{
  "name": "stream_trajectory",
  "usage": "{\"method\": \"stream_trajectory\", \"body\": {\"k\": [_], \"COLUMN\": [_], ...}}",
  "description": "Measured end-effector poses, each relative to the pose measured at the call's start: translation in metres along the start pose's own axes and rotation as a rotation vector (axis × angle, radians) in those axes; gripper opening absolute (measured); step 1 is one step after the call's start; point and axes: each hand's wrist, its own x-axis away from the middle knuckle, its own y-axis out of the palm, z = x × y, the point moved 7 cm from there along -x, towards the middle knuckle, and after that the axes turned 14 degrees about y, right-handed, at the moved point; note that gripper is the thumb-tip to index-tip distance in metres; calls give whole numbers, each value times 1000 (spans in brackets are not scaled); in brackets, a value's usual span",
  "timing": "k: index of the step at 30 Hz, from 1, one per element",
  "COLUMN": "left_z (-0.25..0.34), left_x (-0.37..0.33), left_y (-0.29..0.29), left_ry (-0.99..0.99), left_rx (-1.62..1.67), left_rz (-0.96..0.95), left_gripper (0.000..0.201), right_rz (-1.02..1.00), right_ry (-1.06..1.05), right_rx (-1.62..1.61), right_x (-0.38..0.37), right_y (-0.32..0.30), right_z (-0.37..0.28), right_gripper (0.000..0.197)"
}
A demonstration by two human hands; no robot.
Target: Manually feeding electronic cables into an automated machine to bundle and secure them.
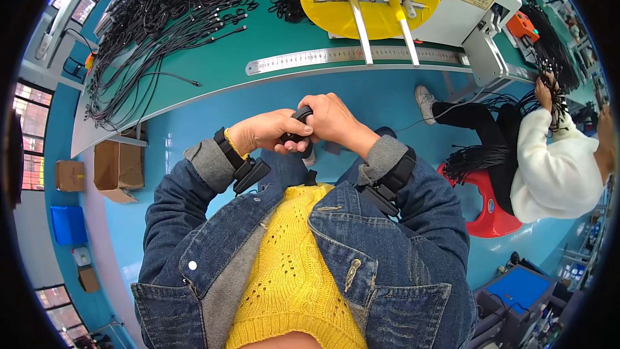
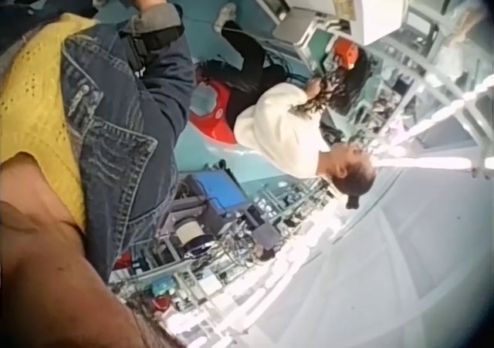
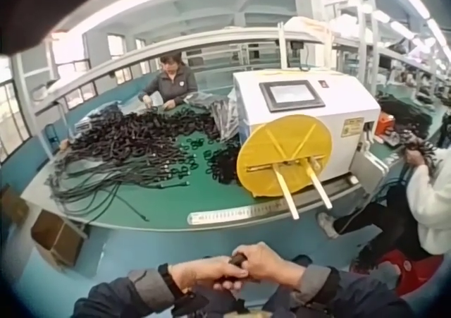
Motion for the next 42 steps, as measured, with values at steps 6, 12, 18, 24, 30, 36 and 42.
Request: {"method": "stream_trajectory", "body": {"k": [6,12,18,24,30,36,42], "left_z": [-7,-9,-10,11,4,9,57], "left_x": [4,22,57,97,117,122,104], "left_y": [-2,-21,-72,-105,-117,-130,-144], "left_ry": [41,126,388,675,698,699,856], "left_rx": [-40,-42,93,294,331,298,230], "left_rz": [108,248,399,576,593,589,534], "left_gripper": [15,11,10,8,6,6,7], "right_rz": [5,-66,-600,217,564,561,-2], "right_ry": [-49,-160,-144,-62,165,137,406], "right_rx": [125,307,89,48,596,180,-1208], "right_x": [-8,-22,-61,-216,-292,-284,-231], "right_y": [12,25,40,-8,-13,-22,-5], "right_z": [0,-33,-77,-66,-47,-49,-53], "right_gripper": [24,27,34,21,16,13,11]}}
